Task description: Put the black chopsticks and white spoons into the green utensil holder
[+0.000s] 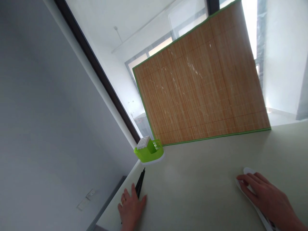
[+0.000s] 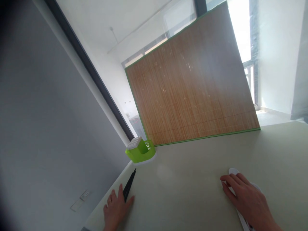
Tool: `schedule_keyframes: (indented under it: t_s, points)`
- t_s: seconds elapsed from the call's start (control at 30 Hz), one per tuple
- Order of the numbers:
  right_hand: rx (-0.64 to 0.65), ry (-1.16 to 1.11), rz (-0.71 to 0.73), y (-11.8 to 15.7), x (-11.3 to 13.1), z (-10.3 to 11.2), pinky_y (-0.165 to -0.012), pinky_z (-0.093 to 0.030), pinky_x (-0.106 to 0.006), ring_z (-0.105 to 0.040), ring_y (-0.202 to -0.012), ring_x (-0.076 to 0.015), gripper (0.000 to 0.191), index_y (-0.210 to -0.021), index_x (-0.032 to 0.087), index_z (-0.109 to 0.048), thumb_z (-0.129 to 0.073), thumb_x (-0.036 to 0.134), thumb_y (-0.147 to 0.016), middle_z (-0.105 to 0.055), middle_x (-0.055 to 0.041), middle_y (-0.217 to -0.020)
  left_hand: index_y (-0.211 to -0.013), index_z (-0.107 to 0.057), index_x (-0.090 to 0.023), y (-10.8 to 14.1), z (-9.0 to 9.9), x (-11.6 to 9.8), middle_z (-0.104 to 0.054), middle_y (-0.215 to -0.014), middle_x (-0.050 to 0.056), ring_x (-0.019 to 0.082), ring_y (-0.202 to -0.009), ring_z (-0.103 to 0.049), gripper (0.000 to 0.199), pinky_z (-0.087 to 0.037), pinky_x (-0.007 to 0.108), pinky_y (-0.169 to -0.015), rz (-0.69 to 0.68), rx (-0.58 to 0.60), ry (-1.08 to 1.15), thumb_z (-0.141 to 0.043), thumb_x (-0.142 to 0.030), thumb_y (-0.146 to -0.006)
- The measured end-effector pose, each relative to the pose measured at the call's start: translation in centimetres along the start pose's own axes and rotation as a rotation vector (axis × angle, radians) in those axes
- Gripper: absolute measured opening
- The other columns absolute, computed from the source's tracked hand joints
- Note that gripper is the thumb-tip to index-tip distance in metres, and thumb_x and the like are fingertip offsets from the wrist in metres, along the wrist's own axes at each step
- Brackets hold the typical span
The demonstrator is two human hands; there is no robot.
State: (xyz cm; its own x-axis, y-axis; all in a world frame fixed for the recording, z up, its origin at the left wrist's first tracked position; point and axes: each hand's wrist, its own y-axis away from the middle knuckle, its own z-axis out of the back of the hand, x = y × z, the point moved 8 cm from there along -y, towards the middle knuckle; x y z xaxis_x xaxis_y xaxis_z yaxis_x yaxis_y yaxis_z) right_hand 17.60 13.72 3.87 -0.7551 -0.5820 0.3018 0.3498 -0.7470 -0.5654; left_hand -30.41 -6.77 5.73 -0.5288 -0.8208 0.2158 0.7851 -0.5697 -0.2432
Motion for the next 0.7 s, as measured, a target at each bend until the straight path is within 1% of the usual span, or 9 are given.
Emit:
schedule_keyframes:
  t_s: [0.03,0.1,0.17,0.2,0.3,0.37,0.43,0.53,0.7]
  points:
    - [0.0,0.0,-0.002,0.0,0.0,0.0,-0.071,-0.047,-0.036,-0.06,-0.091,-0.0252,0.036,-0.092,0.027,-0.064,-0.033,0.045,-0.091,-0.065,-0.0048,-0.09,-0.146,-0.022,-0.016,-0.4,-0.9,1.2,-0.034,-0.144,0.022,0.037,-0.128,-0.038,0.07,-0.035,0.05,-0.096,0.023,0.053,0.009,-0.04,-0.049,-0.087]
    - [-0.002,-0.005,-0.007,0.1,-0.2,-0.1,-0.07,-0.047,-0.036,-0.061,-0.09,-0.0252,0.036,-0.091,0.027,-0.065,-0.034,0.045,-0.091,-0.065,-0.0048,-0.089,-0.146,-0.02,-0.013,-0.8,-2.5,2.5,-0.046,-0.135,0.021,0.036,-0.121,-0.046,0.071,-0.038,0.046,-0.092,0.023,0.169,0.068,-0.036,-0.05,-0.088]
    - [-0.001,-0.009,-0.015,0.2,-0.4,-0.3,-0.069,-0.047,-0.035,-0.062,-0.087,-0.0248,0.035,-0.091,0.027,-0.065,-0.035,0.045,-0.09,-0.065,-0.0045,-0.089,-0.145,-0.022,-0.01,-1.2,-3.3,2.8,-0.054,-0.125,0.018,0.034,-0.116,-0.05,0.066,-0.041,0.042,-0.09,-0.014,0.245,0.113,-0.034,-0.043,-0.089]
    - [0.0,-0.011,-0.015,0.3,-0.5,-0.4,-0.069,-0.048,-0.035,-0.062,-0.087,-0.0246,0.034,-0.091,0.027,-0.065,-0.036,0.045,-0.09,-0.065,-0.0045,-0.089,-0.143,-0.025,-0.01,-1.3,-3.4,2.7,-0.056,-0.122,0.017,0.033,-0.115,-0.051,0.062,-0.041,0.04,-0.088,-0.038,0.261,0.118,-0.034,-0.037,-0.089]
    - [0.012,-0.016,-0.023,0.3,-0.6,-0.6,-0.068,-0.048,-0.035,-0.063,-0.083,-0.024,0.035,-0.092,0.028,-0.065,-0.035,0.046,-0.09,-0.064,-0.0046,-0.089,-0.135,-0.037,-0.013,-1.8,-3.0,2.3,-0.058,-0.119,0.016,0.031,-0.114,-0.052,0.05,-0.043,0.037,-0.083,-0.068,0.288,0.097,-0.036,-0.024,-0.087]
    - [0.02,-0.022,-0.032,0.3,-0.7,-0.5,-0.065,-0.047,-0.035,-0.063,-0.079,-0.0236,0.036,-0.091,0.028,-0.065,-0.034,0.048,-0.09,-0.064,-0.0045,-0.087,-0.125,-0.046,-0.013,-2.1,-2.8,1.8,-0.06,-0.115,0.016,0.03,-0.11,-0.055,0.041,-0.044,0.036,-0.079,-0.073,0.326,0.091,-0.037,-0.018,-0.085]
    - [0.023,-0.026,-0.04,0.2,-0.6,-0.4,-0.062,-0.047,-0.034,-0.063,-0.075,-0.0229,0.036,-0.09,0.028,-0.065,-0.035,0.048,-0.09,-0.063,-0.004,-0.083,-0.115,-0.051,-0.012,-2.2,-2.9,1.4,-0.062,-0.11,0.015,0.028,-0.104,-0.06,0.035,-0.045,0.034,-0.075,-0.078,0.356,0.094,-0.035,-0.012,-0.084]
    - [0.019,-0.037,-0.025,0.1,-0.3,-0.2,-0.062,-0.047,-0.033,-0.064,-0.075,-0.0225,0.035,-0.089,0.027,-0.065,-0.036,0.047,-0.09,-0.064,-0.0037,-0.083,-0.114,-0.049,-0.012,-2.0,-3.0,0.6,-0.063,-0.108,0.013,0.025,-0.096,-0.063,0.036,-0.045,0.033,-0.071,-0.087,0.349,0.1,-0.025,-0.008,-0.087]
    - [0.025,-0.034,-0.004,0.2,-0.1,-0.3,-0.064,-0.047,-0.033,-0.064,-0.076,-0.0223,0.034,-0.09,0.027,-0.065,-0.036,0.044,-0.09,-0.064,-0.0038,-0.085,-0.116,-0.047,-0.008,-0.7,-3.0,-0.7,-0.058,-0.111,0.017,0.026,-0.094,-0.064,0.044,-0.045,0.034,-0.071,-0.093,0.291,0.092,-0.011,-0.008,-0.09]
